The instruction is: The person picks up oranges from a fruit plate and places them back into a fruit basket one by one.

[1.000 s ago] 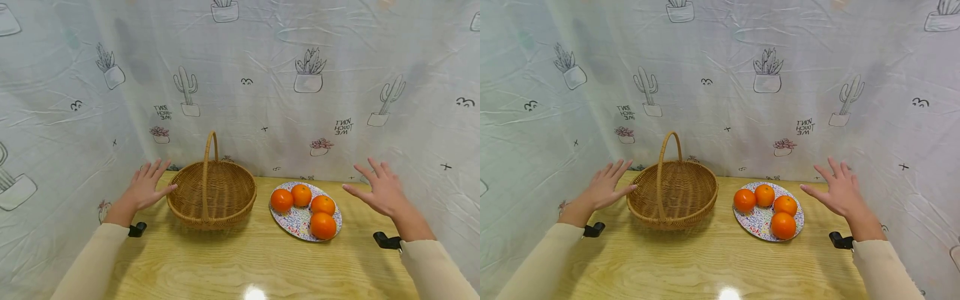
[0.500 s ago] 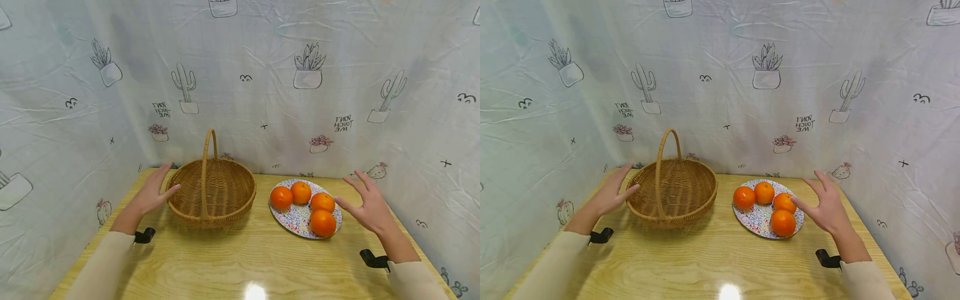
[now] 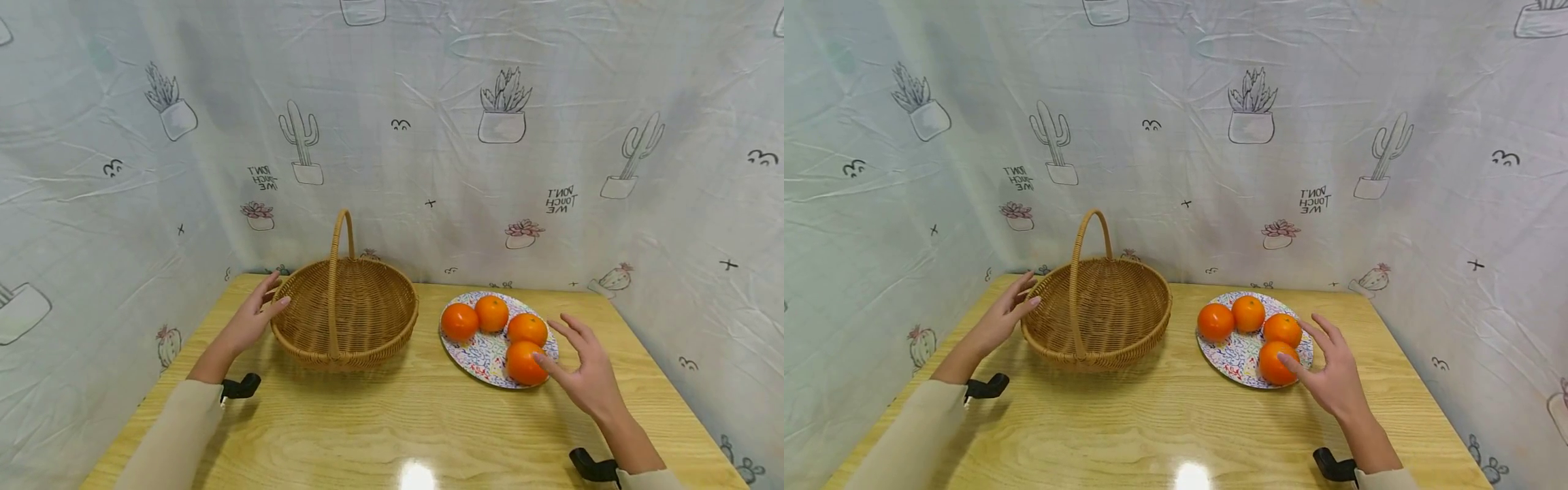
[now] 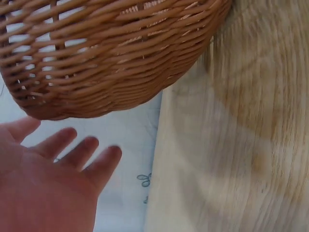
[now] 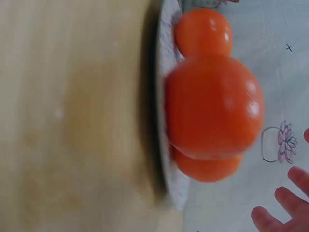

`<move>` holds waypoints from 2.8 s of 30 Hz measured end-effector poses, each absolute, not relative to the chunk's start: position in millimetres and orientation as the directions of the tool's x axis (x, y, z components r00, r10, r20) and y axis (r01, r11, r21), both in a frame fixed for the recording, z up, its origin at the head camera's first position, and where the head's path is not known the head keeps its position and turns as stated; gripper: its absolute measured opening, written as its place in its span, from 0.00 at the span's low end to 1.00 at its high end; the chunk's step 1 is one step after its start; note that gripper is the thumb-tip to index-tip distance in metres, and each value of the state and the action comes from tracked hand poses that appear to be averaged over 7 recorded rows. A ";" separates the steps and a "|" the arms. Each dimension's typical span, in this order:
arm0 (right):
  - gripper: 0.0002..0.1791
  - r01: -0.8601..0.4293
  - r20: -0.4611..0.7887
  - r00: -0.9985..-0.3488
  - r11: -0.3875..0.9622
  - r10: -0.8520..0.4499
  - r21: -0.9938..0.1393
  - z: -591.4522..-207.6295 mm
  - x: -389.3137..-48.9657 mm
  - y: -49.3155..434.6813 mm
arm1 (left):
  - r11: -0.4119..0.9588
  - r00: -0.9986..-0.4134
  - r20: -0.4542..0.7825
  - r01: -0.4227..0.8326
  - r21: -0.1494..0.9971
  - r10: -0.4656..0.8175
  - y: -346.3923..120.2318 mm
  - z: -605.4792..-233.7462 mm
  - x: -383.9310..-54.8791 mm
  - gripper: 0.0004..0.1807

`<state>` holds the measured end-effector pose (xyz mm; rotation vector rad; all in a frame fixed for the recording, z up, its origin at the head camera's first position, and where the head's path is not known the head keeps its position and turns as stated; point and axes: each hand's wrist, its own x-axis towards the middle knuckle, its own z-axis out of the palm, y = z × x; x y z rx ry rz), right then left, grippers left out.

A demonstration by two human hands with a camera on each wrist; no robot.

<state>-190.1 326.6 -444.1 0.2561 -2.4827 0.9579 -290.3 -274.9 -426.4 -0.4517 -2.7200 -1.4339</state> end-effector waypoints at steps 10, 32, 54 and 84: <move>0.37 -0.203 0.384 -0.918 0.719 0.096 -0.665 -465.3 -175.9 314.6 | 0.442 -0.944 0.087 0.229 0.867 0.318 -287.8 -429.9 -300.0 0.40; 0.39 -0.080 0.244 -0.955 0.642 0.171 -0.762 -470.6 -177.5 306.3 | 0.102 -0.894 0.045 0.100 0.990 0.446 -302.8 -429.7 -305.8 0.40; 0.47 -0.015 0.167 -0.973 0.671 0.162 -0.741 -471.6 -184.5 301.9 | 0.062 -0.894 0.059 0.096 0.993 0.444 -302.0 -430.7 -303.9 0.39; 0.45 -0.019 0.185 -0.965 0.658 0.184 -0.753 -478.6 -185.7 296.4 | 0.075 -0.894 0.057 0.101 0.992 0.444 -302.1 -432.5 -303.1 0.38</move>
